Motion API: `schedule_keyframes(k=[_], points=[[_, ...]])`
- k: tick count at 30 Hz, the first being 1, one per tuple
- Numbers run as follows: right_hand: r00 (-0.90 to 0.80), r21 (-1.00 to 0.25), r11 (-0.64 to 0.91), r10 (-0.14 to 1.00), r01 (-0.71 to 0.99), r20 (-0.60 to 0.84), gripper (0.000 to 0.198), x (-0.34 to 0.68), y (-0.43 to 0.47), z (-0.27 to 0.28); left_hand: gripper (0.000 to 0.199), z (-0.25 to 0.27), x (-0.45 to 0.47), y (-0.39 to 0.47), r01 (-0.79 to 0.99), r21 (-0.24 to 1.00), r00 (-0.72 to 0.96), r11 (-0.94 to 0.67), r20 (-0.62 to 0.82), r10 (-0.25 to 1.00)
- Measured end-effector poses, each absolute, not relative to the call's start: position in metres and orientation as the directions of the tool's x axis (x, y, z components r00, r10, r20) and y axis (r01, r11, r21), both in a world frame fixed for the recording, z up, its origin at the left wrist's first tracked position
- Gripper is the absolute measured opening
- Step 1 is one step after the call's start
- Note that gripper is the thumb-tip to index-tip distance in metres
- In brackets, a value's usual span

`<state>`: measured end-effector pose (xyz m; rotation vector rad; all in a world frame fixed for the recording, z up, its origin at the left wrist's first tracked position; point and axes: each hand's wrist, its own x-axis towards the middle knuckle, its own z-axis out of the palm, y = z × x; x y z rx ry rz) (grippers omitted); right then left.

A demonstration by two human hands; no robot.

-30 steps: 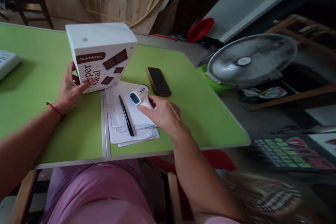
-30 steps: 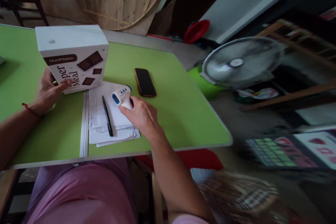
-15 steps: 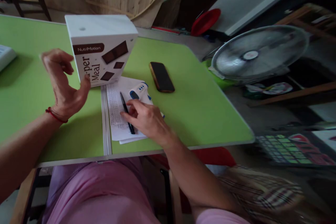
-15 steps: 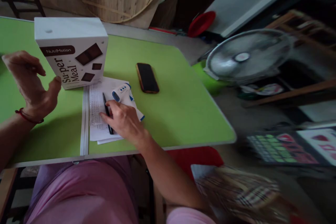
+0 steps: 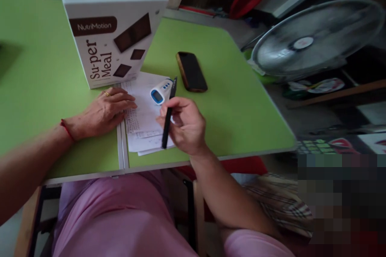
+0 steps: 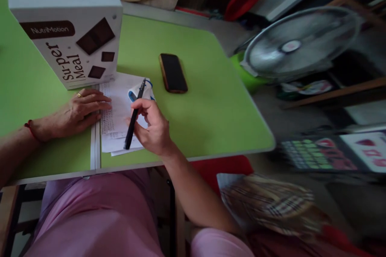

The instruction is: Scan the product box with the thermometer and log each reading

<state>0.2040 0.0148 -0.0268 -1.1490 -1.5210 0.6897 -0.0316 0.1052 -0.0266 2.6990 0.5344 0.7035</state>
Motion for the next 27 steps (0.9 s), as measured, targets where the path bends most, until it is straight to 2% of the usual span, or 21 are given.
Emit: schedule_keyframes(k=[2, 4, 7, 9, 11, 14, 18, 22, 27], points=[[0.072, -0.906, 0.364, 0.92, 0.215, 0.386, 0.036, 0.197, 0.01, -0.027, 0.032, -0.029, -0.031, 0.105, 0.249, 0.392, 0.824, -0.886, 0.394, 0.406], [0.048, -0.938, 0.313, 0.945, 0.15, 0.323, 0.046, 0.189, 0.006, -0.027, 0.033, -0.03, -0.03, 0.105, 0.243, 0.409, 0.837, -0.879, 0.369, 0.403], [0.003, -0.969, 0.211, 0.977, 0.13, 0.213, 0.061, 0.184, 0.0, -0.026, 0.032, -0.029, -0.03, 0.104, 0.242, 0.443, 0.849, -0.863, 0.333, 0.409], [0.034, -0.972, 0.166, 0.984, 0.164, 0.174, 0.052, 0.184, -0.002, -0.025, 0.03, -0.027, -0.03, 0.104, 0.24, 0.464, 0.853, -0.853, 0.318, 0.413], [0.075, -0.967, 0.125, 0.987, 0.221, 0.144, 0.033, 0.184, -0.003, -0.024, 0.028, -0.026, -0.029, 0.103, 0.249, 0.475, 0.851, -0.844, 0.308, 0.425], [0.064, -0.944, 0.09, 0.991, 0.318, 0.117, 0.016, 0.181, -0.003, -0.02, 0.025, -0.025, -0.027, 0.101, 0.266, 0.492, 0.84, -0.829, 0.304, 0.449], [0.052, -0.894, 0.144, 0.982, 0.424, 0.183, 0.01, 0.174, -0.003, -0.019, 0.021, -0.025, -0.022, 0.098, 0.314, 0.516, 0.807, -0.797, 0.298, 0.51], [0.041, -0.832, 0.182, 0.97, 0.524, 0.238, 0.013, 0.175, -0.005, -0.026, 0.017, -0.025, -0.015, 0.094, 0.392, 0.499, 0.778, -0.773, 0.268, 0.568], [0.003, -0.795, 0.236, 0.958, 0.558, 0.286, 0.013, 0.178, -0.006, -0.03, 0.012, -0.025, -0.011, 0.09, 0.432, 0.493, 0.753, -0.755, 0.263, 0.603]])
